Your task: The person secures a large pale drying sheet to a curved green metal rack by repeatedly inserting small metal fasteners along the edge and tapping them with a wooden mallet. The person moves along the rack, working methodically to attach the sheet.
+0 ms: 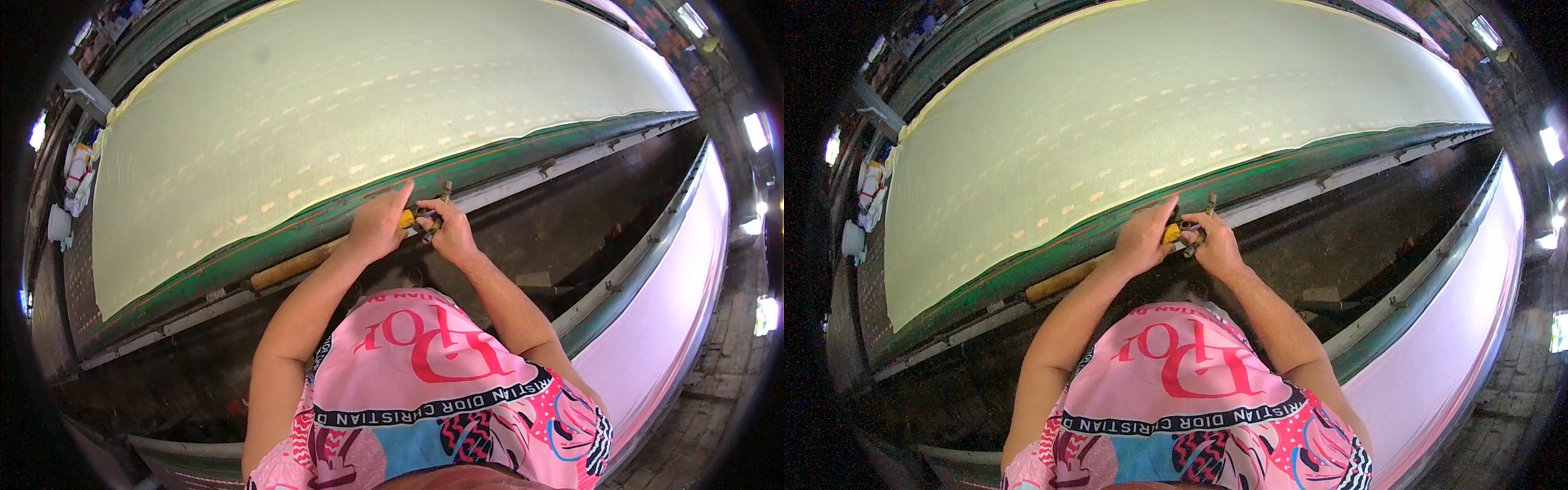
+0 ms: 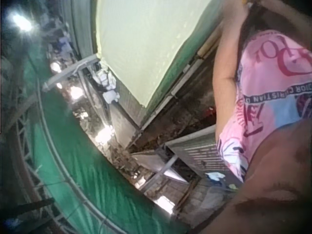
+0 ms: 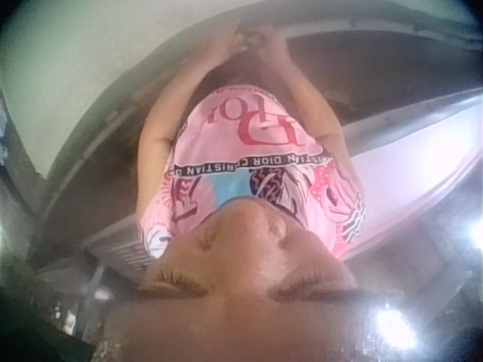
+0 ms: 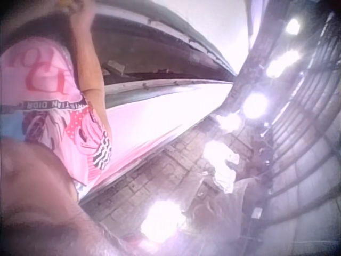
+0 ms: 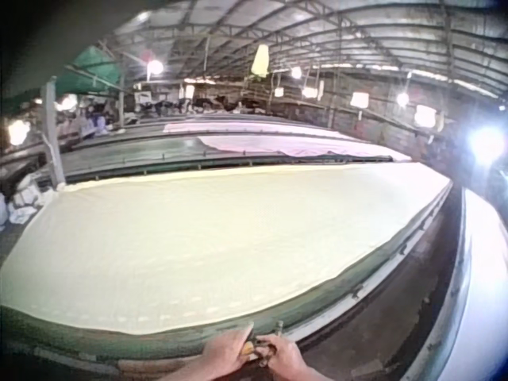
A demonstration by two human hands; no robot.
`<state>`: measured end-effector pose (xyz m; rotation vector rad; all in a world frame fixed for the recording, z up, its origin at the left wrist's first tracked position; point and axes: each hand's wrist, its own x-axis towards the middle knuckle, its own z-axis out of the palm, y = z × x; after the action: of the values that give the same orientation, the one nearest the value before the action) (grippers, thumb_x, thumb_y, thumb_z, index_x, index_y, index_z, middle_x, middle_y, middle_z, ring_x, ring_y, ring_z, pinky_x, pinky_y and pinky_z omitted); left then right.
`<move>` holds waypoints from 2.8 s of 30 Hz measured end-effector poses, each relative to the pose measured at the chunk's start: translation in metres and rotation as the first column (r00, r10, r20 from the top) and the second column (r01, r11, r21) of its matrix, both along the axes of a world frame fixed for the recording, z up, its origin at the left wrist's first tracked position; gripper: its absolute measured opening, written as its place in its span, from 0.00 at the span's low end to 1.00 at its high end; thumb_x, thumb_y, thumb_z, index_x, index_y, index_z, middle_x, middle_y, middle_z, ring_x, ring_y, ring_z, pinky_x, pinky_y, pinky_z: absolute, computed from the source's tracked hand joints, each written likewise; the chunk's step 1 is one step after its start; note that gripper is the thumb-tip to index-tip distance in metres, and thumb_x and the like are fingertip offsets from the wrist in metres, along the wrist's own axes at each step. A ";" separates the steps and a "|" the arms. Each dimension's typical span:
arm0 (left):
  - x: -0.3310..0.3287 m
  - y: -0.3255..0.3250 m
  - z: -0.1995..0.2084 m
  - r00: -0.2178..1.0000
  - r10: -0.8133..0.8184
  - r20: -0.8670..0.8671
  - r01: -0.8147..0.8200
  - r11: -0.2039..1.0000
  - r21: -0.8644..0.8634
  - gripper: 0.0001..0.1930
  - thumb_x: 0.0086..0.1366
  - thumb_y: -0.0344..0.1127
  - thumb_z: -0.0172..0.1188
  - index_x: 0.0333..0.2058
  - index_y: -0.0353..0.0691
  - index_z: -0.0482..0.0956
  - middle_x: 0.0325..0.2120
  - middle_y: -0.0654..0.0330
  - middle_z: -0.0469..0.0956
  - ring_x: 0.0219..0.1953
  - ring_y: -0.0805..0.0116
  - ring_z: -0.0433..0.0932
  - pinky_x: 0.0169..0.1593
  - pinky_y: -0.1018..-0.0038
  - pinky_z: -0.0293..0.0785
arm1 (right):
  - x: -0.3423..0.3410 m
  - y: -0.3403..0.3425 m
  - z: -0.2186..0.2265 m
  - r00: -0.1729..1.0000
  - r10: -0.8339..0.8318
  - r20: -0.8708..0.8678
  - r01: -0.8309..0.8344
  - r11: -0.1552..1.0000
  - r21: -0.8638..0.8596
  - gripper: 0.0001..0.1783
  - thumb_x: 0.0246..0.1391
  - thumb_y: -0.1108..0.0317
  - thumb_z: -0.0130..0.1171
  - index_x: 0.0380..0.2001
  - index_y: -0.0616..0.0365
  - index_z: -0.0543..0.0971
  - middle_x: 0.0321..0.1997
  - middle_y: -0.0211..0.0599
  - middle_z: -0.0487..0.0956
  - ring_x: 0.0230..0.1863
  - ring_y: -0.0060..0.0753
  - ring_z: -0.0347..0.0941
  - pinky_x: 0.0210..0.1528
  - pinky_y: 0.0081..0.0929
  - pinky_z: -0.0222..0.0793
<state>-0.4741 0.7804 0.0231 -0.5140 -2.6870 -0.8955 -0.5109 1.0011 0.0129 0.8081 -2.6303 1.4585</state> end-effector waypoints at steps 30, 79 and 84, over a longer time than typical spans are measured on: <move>-0.018 0.013 -0.009 0.982 -0.188 -0.006 0.188 0.981 -0.055 0.19 0.63 0.23 0.66 0.52 0.40 0.75 0.38 0.49 0.81 0.44 0.41 0.83 0.47 0.48 0.81 | 0.062 0.023 -0.016 0.931 -0.025 -0.364 0.151 0.935 0.320 0.22 0.67 0.66 0.69 0.61 0.60 0.81 0.31 0.39 0.85 0.28 0.42 0.82 0.31 0.40 0.78; -0.022 0.011 -0.009 0.977 -0.212 -0.016 0.211 0.977 -0.019 0.21 0.60 0.22 0.69 0.51 0.40 0.77 0.40 0.49 0.82 0.44 0.41 0.84 0.48 0.50 0.81 | 0.074 0.000 -0.065 0.378 0.475 0.794 0.687 0.431 -0.585 0.12 0.78 0.56 0.63 0.38 0.45 0.76 0.22 0.22 0.62 0.19 0.20 0.56 0.21 0.27 0.47; -0.010 0.009 -0.005 0.997 0.041 0.070 -0.038 0.999 -0.033 0.18 0.58 0.32 0.76 0.46 0.40 0.83 0.39 0.50 0.83 0.43 0.44 0.86 0.45 0.53 0.83 | 0.074 0.021 -0.074 0.738 0.067 0.671 0.406 0.751 -0.521 0.10 0.76 0.64 0.65 0.52 0.56 0.80 0.27 0.21 0.72 0.25 0.16 0.65 0.26 0.23 0.61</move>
<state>-0.4839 0.7898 0.0178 -0.4423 -2.7694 -0.8776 -0.4365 1.0218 -0.0608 -0.0864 -2.1036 2.7206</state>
